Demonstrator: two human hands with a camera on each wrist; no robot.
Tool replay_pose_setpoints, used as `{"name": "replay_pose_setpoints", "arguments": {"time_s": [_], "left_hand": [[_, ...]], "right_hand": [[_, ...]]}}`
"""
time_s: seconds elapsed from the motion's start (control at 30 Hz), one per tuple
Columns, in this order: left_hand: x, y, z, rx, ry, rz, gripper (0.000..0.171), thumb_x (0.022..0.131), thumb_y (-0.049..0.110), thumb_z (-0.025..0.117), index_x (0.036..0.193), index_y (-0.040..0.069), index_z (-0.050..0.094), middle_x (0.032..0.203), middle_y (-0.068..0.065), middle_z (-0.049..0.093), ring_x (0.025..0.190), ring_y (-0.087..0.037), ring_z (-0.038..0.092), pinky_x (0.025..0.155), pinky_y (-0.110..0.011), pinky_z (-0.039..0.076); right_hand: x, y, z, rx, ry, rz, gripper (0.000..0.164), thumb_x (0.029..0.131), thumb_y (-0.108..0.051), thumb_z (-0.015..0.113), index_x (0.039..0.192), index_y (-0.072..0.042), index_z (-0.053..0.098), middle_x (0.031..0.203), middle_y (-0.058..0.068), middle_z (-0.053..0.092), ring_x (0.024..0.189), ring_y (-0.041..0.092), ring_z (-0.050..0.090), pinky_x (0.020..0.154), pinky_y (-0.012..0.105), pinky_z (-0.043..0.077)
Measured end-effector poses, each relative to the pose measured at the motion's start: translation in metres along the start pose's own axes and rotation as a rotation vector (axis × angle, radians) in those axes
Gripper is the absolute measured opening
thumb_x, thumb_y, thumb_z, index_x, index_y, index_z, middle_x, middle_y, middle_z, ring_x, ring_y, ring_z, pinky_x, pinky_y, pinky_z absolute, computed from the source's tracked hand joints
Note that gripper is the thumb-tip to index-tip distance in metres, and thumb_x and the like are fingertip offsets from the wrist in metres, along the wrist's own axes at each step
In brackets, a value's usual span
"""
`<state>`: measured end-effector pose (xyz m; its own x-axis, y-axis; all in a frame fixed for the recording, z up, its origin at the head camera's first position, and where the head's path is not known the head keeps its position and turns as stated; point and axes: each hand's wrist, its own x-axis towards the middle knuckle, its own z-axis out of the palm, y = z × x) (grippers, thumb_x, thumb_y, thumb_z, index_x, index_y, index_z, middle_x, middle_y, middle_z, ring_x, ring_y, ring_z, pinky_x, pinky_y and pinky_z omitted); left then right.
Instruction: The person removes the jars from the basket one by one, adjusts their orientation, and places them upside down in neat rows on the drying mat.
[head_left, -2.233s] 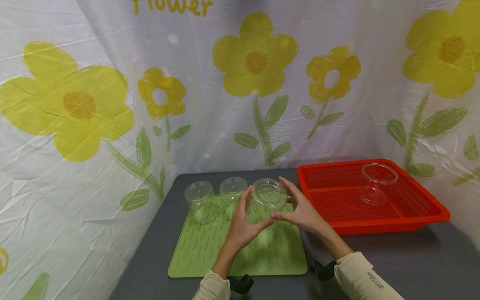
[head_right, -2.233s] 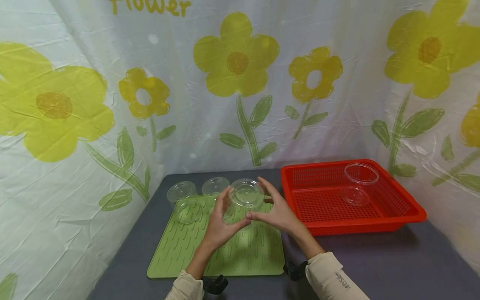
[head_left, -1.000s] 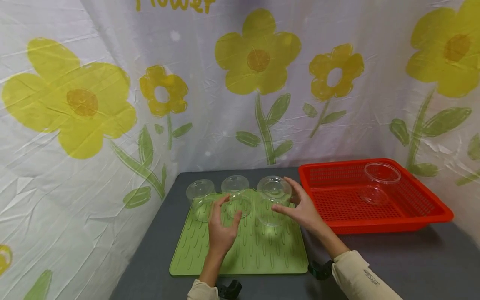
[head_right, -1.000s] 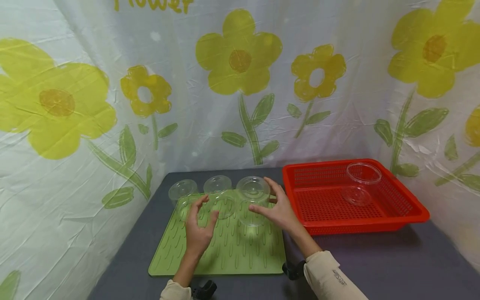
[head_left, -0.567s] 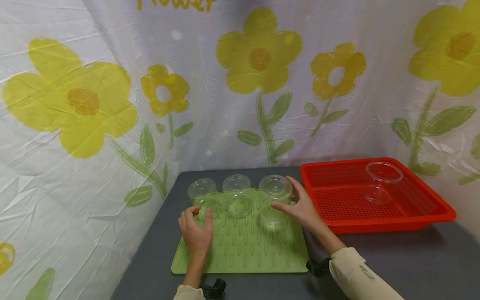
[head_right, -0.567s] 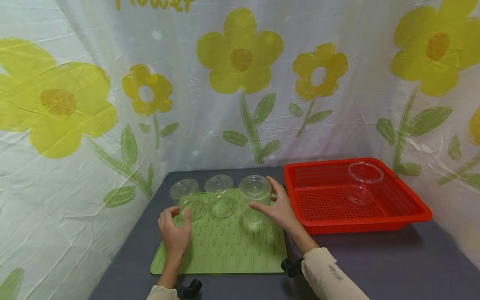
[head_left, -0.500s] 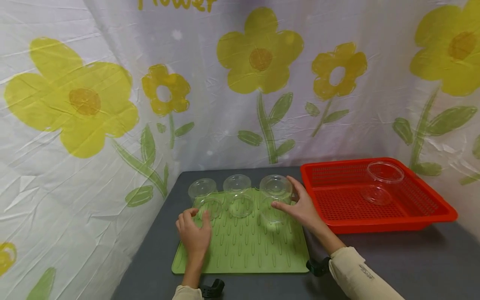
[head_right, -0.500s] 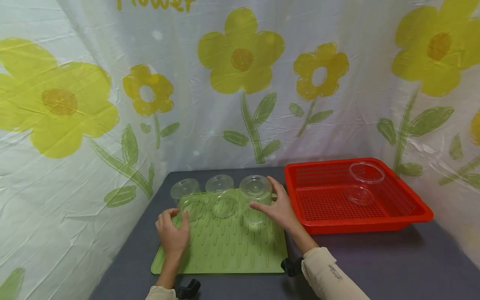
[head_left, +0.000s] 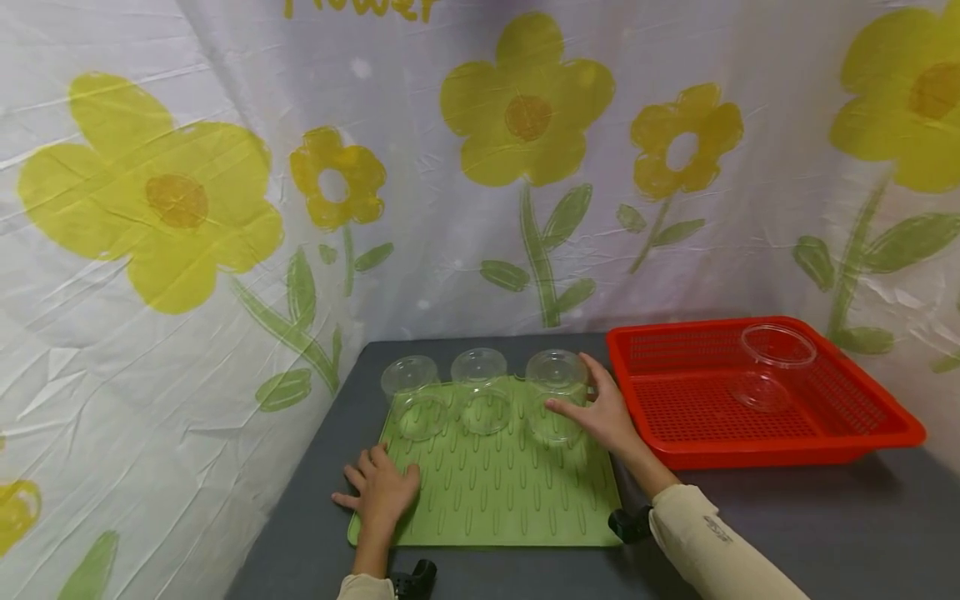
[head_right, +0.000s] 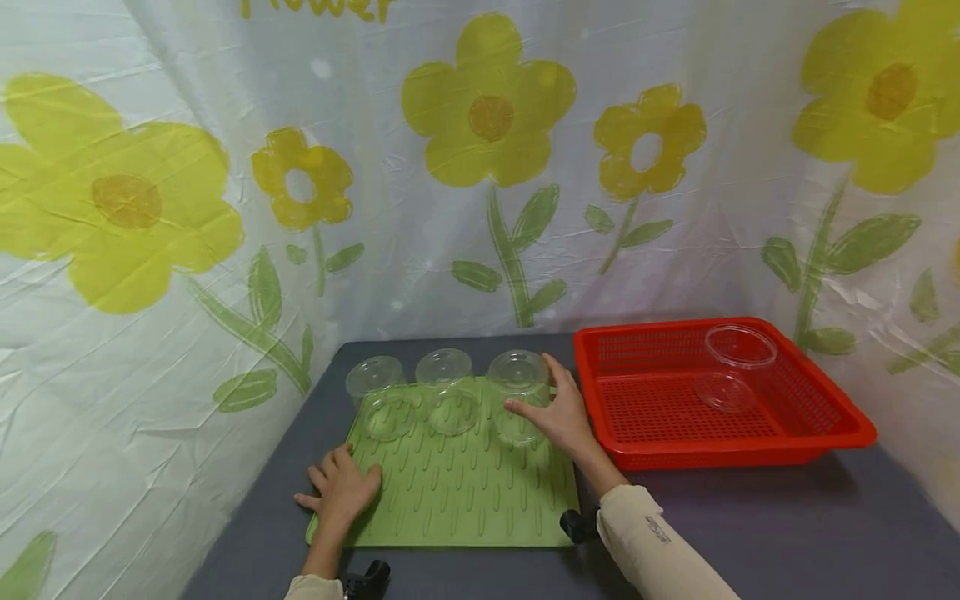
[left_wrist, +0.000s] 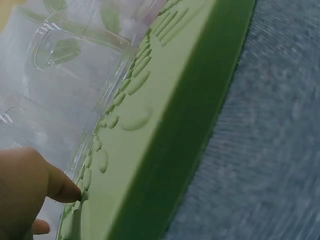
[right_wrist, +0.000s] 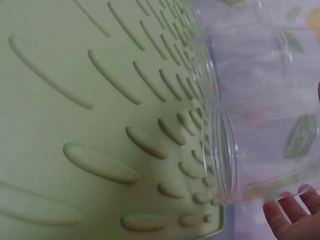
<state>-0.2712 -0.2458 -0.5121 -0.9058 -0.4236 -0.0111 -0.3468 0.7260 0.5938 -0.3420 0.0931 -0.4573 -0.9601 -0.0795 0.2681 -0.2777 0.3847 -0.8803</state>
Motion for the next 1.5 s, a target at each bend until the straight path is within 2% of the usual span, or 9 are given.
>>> {"name": "replay_pose_setpoints", "arguments": {"time_s": [0.23,0.37,0.5,0.8,1.5], "left_hand": [[0.002,-0.003,0.001,-0.008,-0.038,-0.014,0.084,0.089,0.034,0.057,0.151,0.001,0.011,0.154,-0.030,0.010,0.140,-0.058,-0.016,0.094,-0.079,-0.024],[0.001,-0.002,0.001,-0.007,-0.049,-0.023,0.085,0.089,0.034,0.057,0.152,0.000,0.011,0.155,-0.030,0.008,0.139,-0.058,-0.017,0.094,-0.079,-0.025],[0.002,-0.003,0.003,0.001,-0.052,-0.023,0.086,0.089,0.035,0.056,0.152,-0.001,0.010,0.155,-0.030,0.008,0.140,-0.058,-0.017,0.094,-0.079,-0.025],[0.000,-0.002,0.003,-0.013,-0.036,-0.004,0.086,0.089,0.034,0.056,0.152,0.002,0.007,0.155,-0.030,0.010,0.140,-0.058,-0.014,0.095,-0.079,-0.024],[-0.001,-0.006,-0.002,-0.042,-0.050,0.002,0.087,0.090,0.032,0.056,0.153,0.002,0.004,0.155,-0.031,0.007,0.140,-0.058,-0.016,0.095,-0.078,-0.025]], "right_hand": [[0.003,0.005,0.002,0.002,0.031,0.031,0.105,0.073,-0.046,0.082,0.154,-0.023,0.021,0.157,0.009,0.029,0.135,0.034,0.042,0.105,0.052,0.043],[0.006,0.005,0.005,-0.018,0.035,0.030,0.104,0.073,-0.047,0.081,0.155,-0.024,0.020,0.159,0.007,0.027,0.137,0.033,0.040,0.106,0.052,0.043],[0.011,0.004,0.007,-0.036,0.042,0.039,0.105,0.072,-0.048,0.082,0.154,-0.025,0.021,0.159,0.007,0.027,0.134,0.034,0.043,0.104,0.052,0.045],[0.014,0.008,0.009,-0.070,0.018,0.049,0.106,0.074,-0.046,0.081,0.155,-0.021,0.018,0.160,0.011,0.023,0.133,0.039,0.044,0.102,0.053,0.046],[0.019,0.007,0.012,-0.125,-0.025,0.079,0.112,0.074,-0.049,0.080,0.156,-0.015,0.012,0.159,0.016,0.021,0.136,0.039,0.039,0.105,0.059,0.040]]}}
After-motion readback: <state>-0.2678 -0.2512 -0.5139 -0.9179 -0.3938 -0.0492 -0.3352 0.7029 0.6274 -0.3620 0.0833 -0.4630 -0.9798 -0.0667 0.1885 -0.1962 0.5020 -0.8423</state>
